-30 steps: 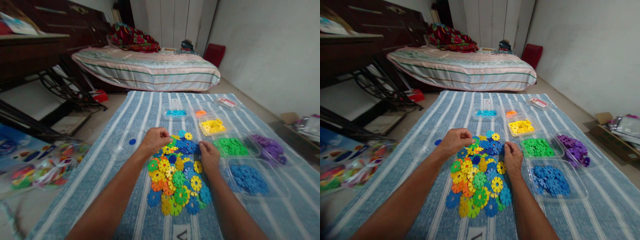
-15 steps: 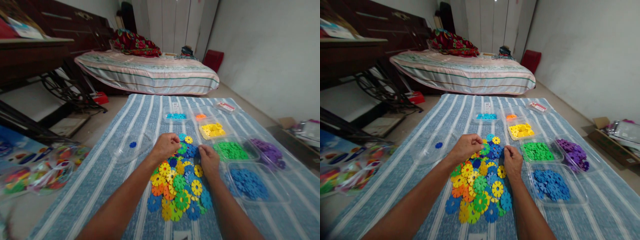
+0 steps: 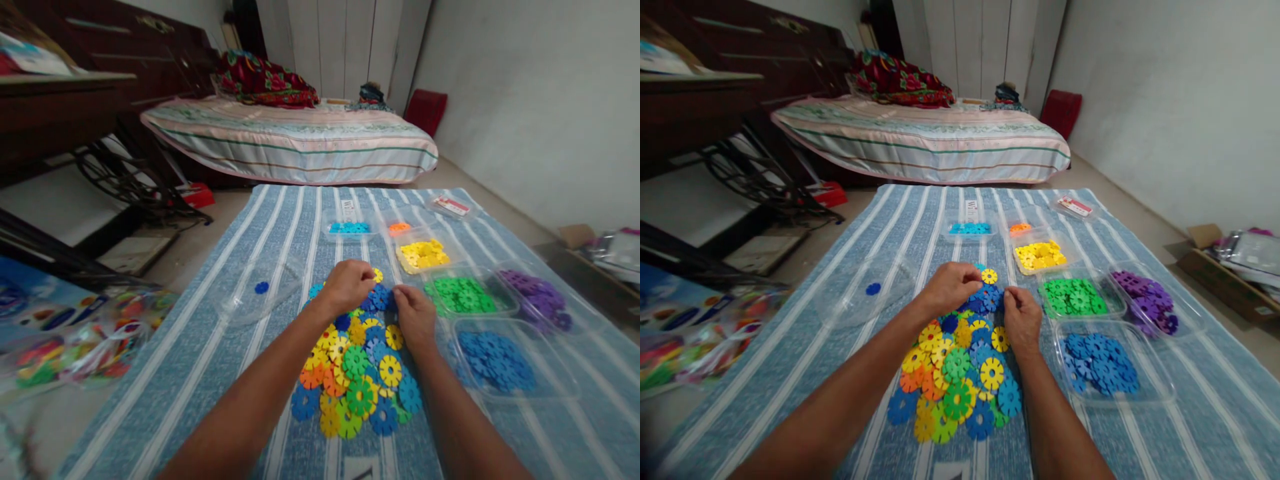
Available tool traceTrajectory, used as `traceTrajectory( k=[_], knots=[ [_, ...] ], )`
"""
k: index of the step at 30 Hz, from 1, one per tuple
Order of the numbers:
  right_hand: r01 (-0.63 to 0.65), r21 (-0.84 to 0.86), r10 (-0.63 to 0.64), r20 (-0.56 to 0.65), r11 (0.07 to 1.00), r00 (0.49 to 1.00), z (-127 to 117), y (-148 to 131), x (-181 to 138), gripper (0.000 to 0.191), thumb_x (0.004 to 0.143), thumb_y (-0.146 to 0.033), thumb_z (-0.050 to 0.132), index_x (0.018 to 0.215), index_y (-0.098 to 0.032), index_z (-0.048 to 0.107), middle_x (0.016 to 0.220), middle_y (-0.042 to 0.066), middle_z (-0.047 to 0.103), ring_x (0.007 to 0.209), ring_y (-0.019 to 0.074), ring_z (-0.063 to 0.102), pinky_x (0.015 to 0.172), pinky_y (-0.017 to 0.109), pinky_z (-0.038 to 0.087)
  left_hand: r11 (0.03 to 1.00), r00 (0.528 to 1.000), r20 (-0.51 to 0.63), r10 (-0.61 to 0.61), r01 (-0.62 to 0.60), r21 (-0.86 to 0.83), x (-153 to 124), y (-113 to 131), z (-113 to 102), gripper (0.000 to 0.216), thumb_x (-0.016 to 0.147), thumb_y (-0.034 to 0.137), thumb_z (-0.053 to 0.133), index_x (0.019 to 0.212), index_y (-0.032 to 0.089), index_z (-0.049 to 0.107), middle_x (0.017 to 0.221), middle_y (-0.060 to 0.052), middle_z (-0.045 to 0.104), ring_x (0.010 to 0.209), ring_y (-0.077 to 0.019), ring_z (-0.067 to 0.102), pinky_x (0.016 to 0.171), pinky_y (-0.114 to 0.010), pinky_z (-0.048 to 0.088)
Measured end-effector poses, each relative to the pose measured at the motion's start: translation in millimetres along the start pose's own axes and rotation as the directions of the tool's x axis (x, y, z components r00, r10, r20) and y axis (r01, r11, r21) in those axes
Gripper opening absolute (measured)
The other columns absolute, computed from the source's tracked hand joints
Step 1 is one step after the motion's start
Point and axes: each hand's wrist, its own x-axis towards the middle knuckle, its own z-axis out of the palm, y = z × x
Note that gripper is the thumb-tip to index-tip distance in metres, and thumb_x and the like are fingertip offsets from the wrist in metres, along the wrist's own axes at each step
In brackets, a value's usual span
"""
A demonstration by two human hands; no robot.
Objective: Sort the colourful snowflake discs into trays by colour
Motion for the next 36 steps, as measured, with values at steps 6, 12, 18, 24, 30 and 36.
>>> traceTrajectory(
  k=[6,12,18,24,30,36],
  knots=[
    [0.011,0.008,-0.011,-0.008,1.0,1.0,0.3,0.5,-0.1,0.027,0.077,-0.038,0.053,0.081,-0.017,0.069,0.079,0.005,0.067,0.077,0.0194,0.06,0.074,0.032,0.046,0.97,0.997,0.051,-0.056,0.042,0.239,-42.0,-38.7,0.8,0.015,0.073,0.017,0.052,0.077,0.017,0.067,0.08,-0.003,0.063,0.075,-0.0149,0.058,0.068,-0.025,0.042],
    [0.008,-0.007,-0.008,0.006,1.0,1.0,-0.5,4.1,-0.3,0.027,0.076,-0.039,0.053,0.081,-0.017,0.069,0.08,0.004,0.068,0.076,0.0192,0.06,0.074,0.032,0.046,0.951,0.983,0.174,-0.063,0.006,0.31,-57.5,-37.6,-4.9,0.021,0.073,0.017,0.057,0.091,0.02,0.067,0.095,-0.005,0.06,0.096,-0.0195,0.055,0.082,-0.028,0.042],
    [0.029,-0.006,-0.029,0.006,1.0,1.0,-0.9,5.5,-0.6,0.027,0.076,-0.039,0.053,0.08,-0.018,0.07,0.079,0.004,0.068,0.076,0.0196,0.061,0.073,0.032,0.047,0.965,0.982,0.185,-0.031,-0.019,0.261,-59.6,-46.1,-0.2,0.024,0.071,0.012,0.057,0.093,0.019,0.064,0.097,-0.004,0.057,0.098,-0.0183,0.053,0.084,-0.028,0.041],
    [0.022,-0.015,-0.022,0.012,1.0,1.0,-1.3,3.6,-0.6,0.026,0.077,-0.038,0.053,0.08,-0.018,0.069,0.079,0.004,0.068,0.076,0.0191,0.06,0.073,0.032,0.047,0.968,0.974,0.225,-0.004,-0.053,0.245,-62.3,-42.8,-0.1,0.031,0.068,0.01,0.057,0.097,0.019,0.061,0.1,-0.005,0.056,0.099,-0.0191,0.051,0.086,-0.03,0.04],
    [0.035,-0.006,-0.034,0.017,0.999,0.999,-0.9,4.2,-0.8,0.026,0.076,-0.038,0.053,0.08,-0.018,0.069,0.078,0.004,0.067,0.075,0.0189,0.06,0.073,0.032,0.047,0.968,0.958,0.285,0.01,-0.081,0.237,-63.0,-28.4,-10.1,0.027,0.065,0.01,0.059,0.091,0.017,0.06,0.098,-0.005,0.056,0.098,-0.0195,0.05,0.083,-0.029,0.04],
    [0.032,-0.018,-0.032,0.017,0.999,0.999,-1.1,3.7,-0.9,0.026,0.076,-0.038,0.052,0.079,-0.018,0.069,0.078,0.004,0.067,0.075,0.019,0.06,0.073,0.032,0.047,0.978,0.961,0.275,0.003,-0.059,0.198,-63.9,-35.7,-5.2,0.023,0.062,0.012,0.059,0.083,0.018,0.052,0.089,-0.002,0.055,0.086,-0.0165,0.049,0.072,-0.025,0.038]
  ],
)
